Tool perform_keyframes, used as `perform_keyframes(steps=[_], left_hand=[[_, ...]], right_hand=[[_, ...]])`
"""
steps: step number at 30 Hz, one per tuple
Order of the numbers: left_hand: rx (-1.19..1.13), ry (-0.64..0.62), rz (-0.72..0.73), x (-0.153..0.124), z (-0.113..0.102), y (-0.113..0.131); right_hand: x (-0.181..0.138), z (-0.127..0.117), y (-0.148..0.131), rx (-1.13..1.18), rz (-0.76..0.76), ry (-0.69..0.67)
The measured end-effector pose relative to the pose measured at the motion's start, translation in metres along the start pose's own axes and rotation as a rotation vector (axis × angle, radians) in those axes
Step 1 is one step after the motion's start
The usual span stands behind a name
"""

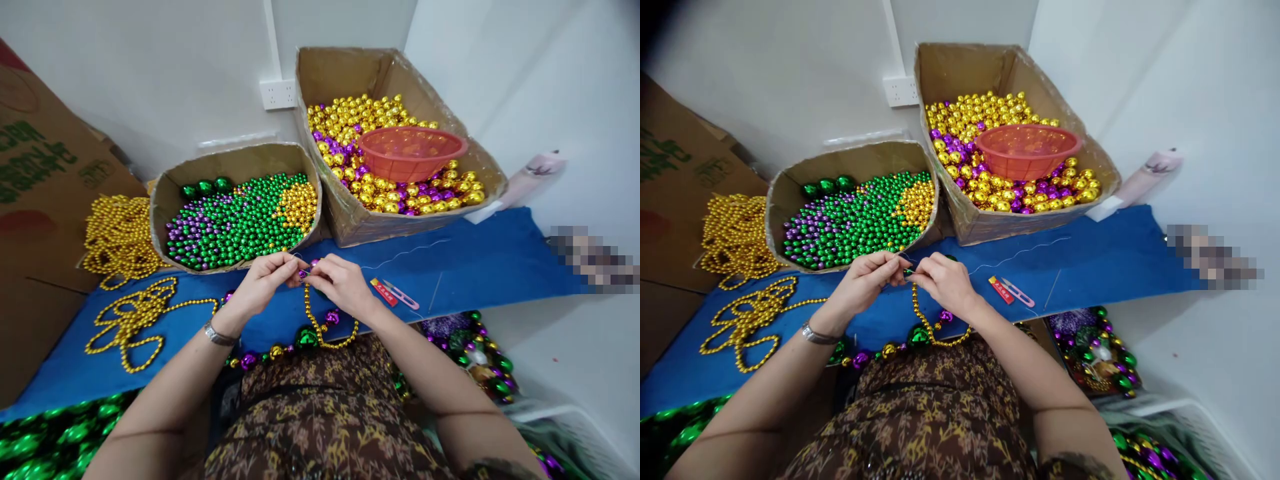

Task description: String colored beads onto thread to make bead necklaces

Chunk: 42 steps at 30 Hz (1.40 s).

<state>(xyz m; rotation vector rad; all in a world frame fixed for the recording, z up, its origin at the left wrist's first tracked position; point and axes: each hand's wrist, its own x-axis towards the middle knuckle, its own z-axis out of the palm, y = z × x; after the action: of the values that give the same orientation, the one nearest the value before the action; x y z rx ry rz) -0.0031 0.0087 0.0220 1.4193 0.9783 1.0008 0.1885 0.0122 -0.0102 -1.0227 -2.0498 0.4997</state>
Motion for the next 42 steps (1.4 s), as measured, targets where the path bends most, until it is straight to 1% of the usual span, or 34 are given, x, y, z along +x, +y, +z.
perform_keyframes(steps=[3,5,8,10,11,12,13,15,17,18,19,21,24,26,27,29,32,34,36,39,40,42], left_hand=[[0.064,0.027,0.017,-0.001,0.002,0.004],[0.158,0.054,0.048,-0.003,0.002,0.004],[0.323,0.125,0.124,-0.005,-0.001,-0.001],[0.394,0.216,0.148,-0.007,-0.004,-0.007],[0.380,0.254,0.131,-0.008,-0.005,-0.010],[0.313,0.272,0.093,-0.008,-0.005,-0.012],[0.193,0.266,0.042,-0.008,-0.004,-0.014],[-0.146,0.211,-0.056,-0.007,0.001,-0.015],[-0.463,0.167,-0.113,-0.006,0.008,-0.016],[-0.575,0.157,-0.126,-0.005,0.011,-0.016],[-0.649,0.150,-0.135,-0.005,0.013,-0.018],[-0.704,0.139,-0.152,-0.006,0.016,-0.025],[-0.642,0.141,-0.175,-0.010,0.014,-0.038],[-0.553,0.169,-0.158,-0.012,0.012,-0.041],[-0.488,0.184,-0.130,-0.013,0.011,-0.040],[-0.299,0.217,-0.033,-0.012,0.011,-0.031],[0.071,0.244,0.180,-0.007,0.015,-0.012],[0.233,0.255,0.289,-0.004,0.020,-0.004],[0.226,0.282,0.321,-0.001,0.026,-0.005],[0.017,0.319,0.280,0.000,0.036,-0.020],[-0.050,0.303,0.260,-0.001,0.039,-0.025],[-0.108,0.212,0.229,-0.003,0.045,-0.034]], right_hand=[[0.001,-0.008,0.002,0.123,0.041,-0.033],[0.001,-0.010,0.004,0.305,0.141,-0.050],[-0.002,-0.011,0.007,0.755,0.351,-0.011],[-0.003,-0.011,0.007,1.050,0.429,0.052],[-0.003,-0.011,0.007,1.159,0.445,0.085],[-0.003,-0.011,0.007,1.243,0.452,0.114],[-0.003,-0.011,0.007,1.305,0.453,0.139],[-0.002,-0.010,0.007,1.360,0.447,0.198],[-0.001,-0.009,0.008,1.336,0.437,0.259],[-0.002,-0.008,0.009,1.308,0.439,0.277],[-0.003,-0.007,0.010,1.281,0.451,0.287],[-0.006,-0.006,0.012,1.250,0.496,0.285],[-0.014,-0.004,0.015,1.248,0.543,0.252],[-0.017,-0.005,0.015,1.202,0.530,0.218],[-0.017,-0.007,0.014,1.139,0.506,0.187],[-0.014,-0.011,0.011,0.910,0.423,0.086],[-0.003,-0.018,0.002,0.480,0.261,-0.120],[0.005,-0.020,-0.006,0.302,0.170,-0.193],[0.011,-0.022,-0.013,0.235,0.107,-0.194],[0.019,-0.028,-0.023,0.238,0.076,-0.153],[0.021,-0.031,-0.026,0.248,0.072,-0.143],[0.028,-0.039,-0.032,0.266,0.063,-0.119]])
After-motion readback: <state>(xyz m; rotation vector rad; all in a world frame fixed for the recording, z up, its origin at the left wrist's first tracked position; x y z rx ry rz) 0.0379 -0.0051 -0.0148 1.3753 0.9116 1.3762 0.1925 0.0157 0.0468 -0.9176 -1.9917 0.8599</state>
